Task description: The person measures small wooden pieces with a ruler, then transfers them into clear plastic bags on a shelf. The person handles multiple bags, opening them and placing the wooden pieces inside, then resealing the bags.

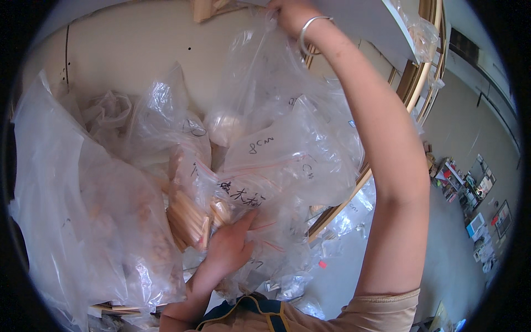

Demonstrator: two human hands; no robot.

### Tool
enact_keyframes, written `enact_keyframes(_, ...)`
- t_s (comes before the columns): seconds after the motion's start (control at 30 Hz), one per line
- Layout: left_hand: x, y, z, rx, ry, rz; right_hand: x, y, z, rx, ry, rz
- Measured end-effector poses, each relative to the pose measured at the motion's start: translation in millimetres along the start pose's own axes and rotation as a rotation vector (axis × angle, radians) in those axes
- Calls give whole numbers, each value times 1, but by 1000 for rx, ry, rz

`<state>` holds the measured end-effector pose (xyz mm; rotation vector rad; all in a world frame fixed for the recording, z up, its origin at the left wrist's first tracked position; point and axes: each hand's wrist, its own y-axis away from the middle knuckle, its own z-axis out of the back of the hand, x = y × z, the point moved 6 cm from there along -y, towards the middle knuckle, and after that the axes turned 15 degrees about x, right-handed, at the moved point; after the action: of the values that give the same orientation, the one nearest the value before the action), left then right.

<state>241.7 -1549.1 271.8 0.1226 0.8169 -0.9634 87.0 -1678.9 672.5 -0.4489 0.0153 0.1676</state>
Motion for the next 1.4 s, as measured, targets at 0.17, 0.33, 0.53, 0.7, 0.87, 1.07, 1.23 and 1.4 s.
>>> enact_keyframes(0.17,1,0,-1,9,17,-2,-14,17,-7,21,-557,105)
enact_keyframes(0.33,1,-1,-1,32,1,13,-31,63,-8,-105,-947,357)
enact_keyframes(0.53,-3,-2,1,75,11,46,-62,153,-4,-123,-1412,719)
enact_keyframes(0.7,-3,-3,2,78,18,104,-110,250,-27,-63,-1282,628)
enact_keyframes(0.87,-6,-1,4,61,22,99,-171,315,-63,-59,-940,145)
enact_keyframes(1.07,-11,-2,4,-76,-4,-53,-190,360,-105,-12,-667,-5)
enact_keyframes(1.23,-8,-1,1,-122,-34,-73,-182,371,-113,-15,-758,-35)
enact_keyframes(1.4,-10,-1,0,-132,-34,-82,-166,382,-106,68,-761,-29)
